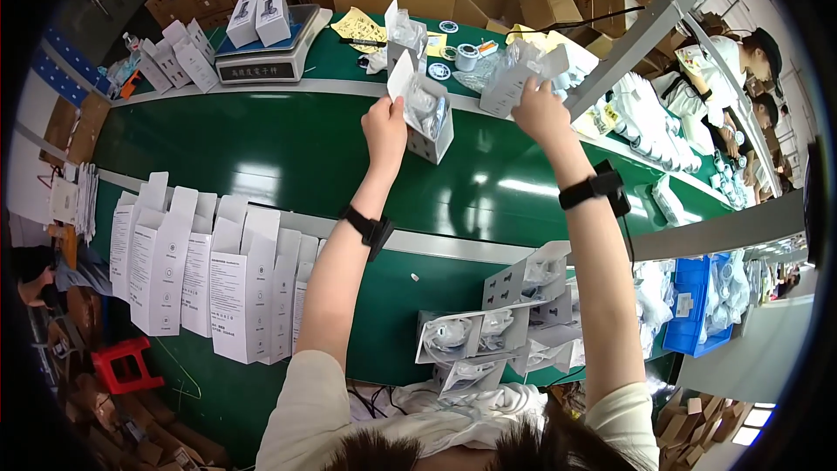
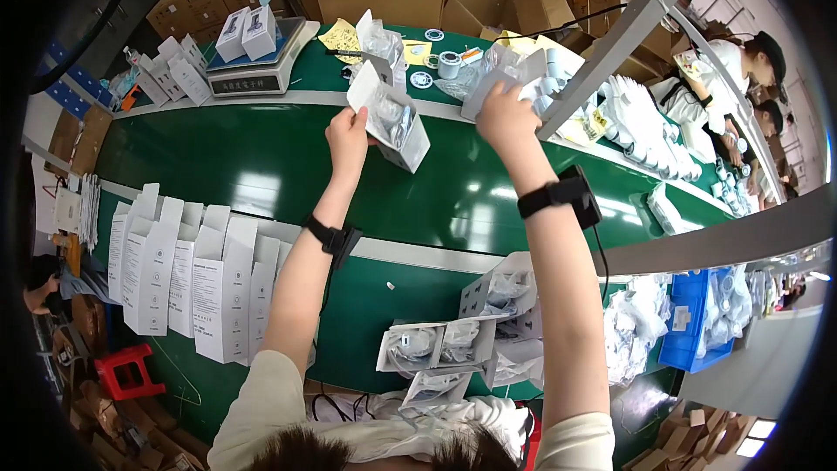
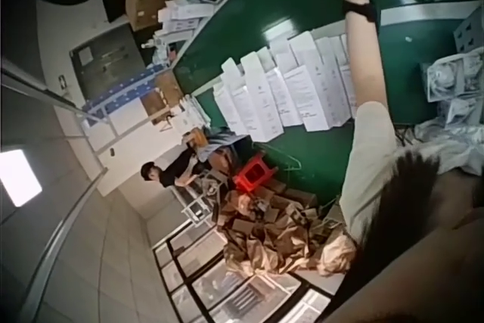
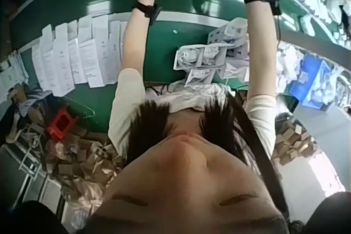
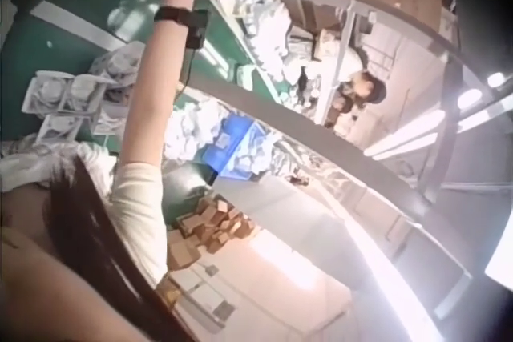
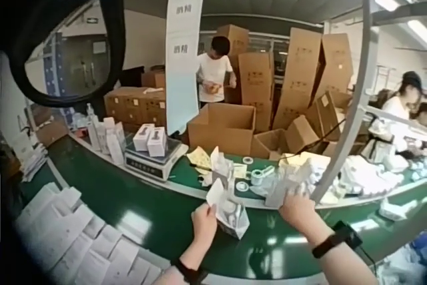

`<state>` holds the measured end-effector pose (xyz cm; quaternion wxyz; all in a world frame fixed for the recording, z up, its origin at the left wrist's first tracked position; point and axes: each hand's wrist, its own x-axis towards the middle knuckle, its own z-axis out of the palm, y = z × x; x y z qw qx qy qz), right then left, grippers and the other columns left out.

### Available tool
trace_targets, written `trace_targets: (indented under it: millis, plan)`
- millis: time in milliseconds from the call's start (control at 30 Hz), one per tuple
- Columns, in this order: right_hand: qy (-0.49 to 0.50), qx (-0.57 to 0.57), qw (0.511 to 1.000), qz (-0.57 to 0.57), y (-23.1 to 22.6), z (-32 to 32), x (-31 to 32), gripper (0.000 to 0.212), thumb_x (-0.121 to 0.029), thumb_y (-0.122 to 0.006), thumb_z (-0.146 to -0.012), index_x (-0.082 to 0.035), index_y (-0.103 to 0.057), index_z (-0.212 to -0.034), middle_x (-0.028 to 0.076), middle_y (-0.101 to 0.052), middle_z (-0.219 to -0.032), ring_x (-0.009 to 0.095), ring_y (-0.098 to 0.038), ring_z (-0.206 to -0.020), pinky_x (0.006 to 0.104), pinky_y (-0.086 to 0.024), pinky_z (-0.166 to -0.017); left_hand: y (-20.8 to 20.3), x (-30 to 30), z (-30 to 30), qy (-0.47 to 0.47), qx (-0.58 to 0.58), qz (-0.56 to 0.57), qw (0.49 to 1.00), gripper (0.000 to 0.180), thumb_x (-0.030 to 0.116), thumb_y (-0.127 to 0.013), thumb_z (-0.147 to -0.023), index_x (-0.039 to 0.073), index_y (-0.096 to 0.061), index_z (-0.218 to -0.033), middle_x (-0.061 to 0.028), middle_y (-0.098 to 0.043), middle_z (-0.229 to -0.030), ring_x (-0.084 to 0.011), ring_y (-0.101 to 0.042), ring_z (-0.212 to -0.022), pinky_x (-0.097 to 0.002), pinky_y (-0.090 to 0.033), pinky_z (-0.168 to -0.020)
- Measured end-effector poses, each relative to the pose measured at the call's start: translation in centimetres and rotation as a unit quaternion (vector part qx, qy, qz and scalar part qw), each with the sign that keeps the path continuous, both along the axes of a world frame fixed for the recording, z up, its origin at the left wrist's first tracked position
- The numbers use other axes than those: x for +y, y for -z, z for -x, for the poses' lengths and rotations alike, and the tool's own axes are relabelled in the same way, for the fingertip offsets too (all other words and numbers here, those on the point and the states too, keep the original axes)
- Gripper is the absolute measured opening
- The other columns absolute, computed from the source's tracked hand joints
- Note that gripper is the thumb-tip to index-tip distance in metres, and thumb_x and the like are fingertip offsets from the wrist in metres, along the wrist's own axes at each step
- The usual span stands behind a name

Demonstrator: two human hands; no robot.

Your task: The person packages handheld fans by hand, picking up a box and inserting a fan wrapped in bubble wrap along with a small plastic bag. They then close the box and place it on a stack, repeating this process for several units on the assembly line.

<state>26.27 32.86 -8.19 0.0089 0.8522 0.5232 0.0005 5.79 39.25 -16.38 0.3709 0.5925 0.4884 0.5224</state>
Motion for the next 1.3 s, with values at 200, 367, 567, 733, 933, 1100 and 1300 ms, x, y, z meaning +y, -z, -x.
trace_targets:
  millis: [200, 367, 567, 733, 933, 1100, 1300]
  plan:
    - [-0.12, 0.06, 0.966, 0.219, -5.2, 6.1, -13.2, 0.059, -0.056, -0.036, -0.083, -0.004, -0.062, -0.068, 0.017, -0.059, -0.07, 0.031, -0.06, -0.07, 0.0476, -0.046, -0.057, 2.3, 6.4, -7.4, 0.002, 0.01, -0.029, 1.0, 0.023, 0.014, -0.05, -0.082, -0.005, -0.051, -0.069, -0.0207, -0.054, -0.064, -0.0404, -0.051, -0.064, -0.0428, -0.037, -0.057]
    - [-0.25, 0.106, 0.954, 0.131, -5.0, 5.4, -19.9, 0.052, -0.05, -0.04, -0.083, -0.003, -0.057, -0.095, 0.015, -0.059, -0.081, 0.03, -0.055, -0.081, 0.039, -0.041, -0.077, 4.4, 8.8, -10.4, -0.018, -0.024, -0.017, 0.999, 0.022, 0.015, -0.049, -0.083, -0.004, -0.054, -0.073, -0.0207, -0.054, -0.064, -0.04, -0.053, -0.068, -0.0442, -0.039, -0.062]
    - [-0.256, 0.134, 0.955, 0.058, -4.7, 5.0, -22.4, 0.041, -0.038, -0.052, -0.079, -0.003, -0.056, -0.099, 0.011, -0.057, -0.093, 0.027, -0.051, -0.09, 0.0367, -0.037, -0.081, 3.4, 7.8, -12.5, 0.025, -0.06, -0.014, 0.998, 0.02, 0.015, -0.05, -0.082, -0.004, -0.055, -0.083, -0.0197, -0.057, -0.07, -0.0393, -0.054, -0.071, -0.0423, -0.041, -0.068]
    - [-0.253, 0.161, 0.953, -0.042, -3.1, 4.4, -22.5, 0.034, -0.029, -0.059, -0.076, -0.002, -0.056, -0.097, 0.01, -0.056, -0.095, 0.026, -0.051, -0.09, 0.0357, -0.037, -0.078, 2.9, 6.5, -11.4, -0.166, 0.041, -0.255, 0.952, 0.017, 0.009, -0.052, -0.079, -0.005, -0.054, -0.089, -0.0164, -0.058, -0.082, -0.0338, -0.056, -0.075, -0.0369, -0.044, -0.07]
    - [-0.239, 0.17, 0.953, -0.074, -2.2, 4.1, -22.6, 0.032, -0.024, -0.06, -0.076, -0.002, -0.056, -0.098, 0.011, -0.059, -0.091, 0.027, -0.053, -0.086, 0.0363, -0.037, -0.077, -7.2, -4.9, -2.0, 0.103, -0.142, 0.037, 0.984, 0.021, 0.005, -0.055, -0.078, 0.0, -0.052, -0.097, -0.0084, -0.055, -0.097, -0.0165, -0.055, -0.088, -0.0242, -0.043, -0.072]
    - [-0.147, 0.29, 0.945, 0.035, -2.9, 4.9, -23.0, 0.032, -0.023, -0.06, -0.076, -0.002, -0.056, -0.1, 0.013, -0.061, -0.083, 0.029, -0.056, -0.082, 0.0385, -0.037, -0.081, -13.7, -18.4, 7.6, 0.104, 0.003, -0.13, 0.986, 0.022, 0.002, -0.058, -0.072, 0.002, -0.054, -0.093, -0.0087, -0.055, -0.096, -0.0202, -0.054, -0.087, -0.0287, -0.045, -0.07]
    - [-0.274, 0.196, 0.942, -0.005, -2.9, 5.4, -24.3, 0.032, -0.023, -0.061, -0.076, -0.003, -0.056, -0.101, 0.013, -0.058, -0.096, 0.029, -0.053, -0.091, 0.0378, -0.04, -0.081, -10.0, -23.7, 21.9, -0.152, 0.459, -0.177, 0.857, 0.057, 0.018, -0.068, -0.069, 0.001, -0.041, -0.117, -0.0166, -0.036, -0.125, -0.0343, -0.034, -0.115, -0.0464, -0.032, -0.092]
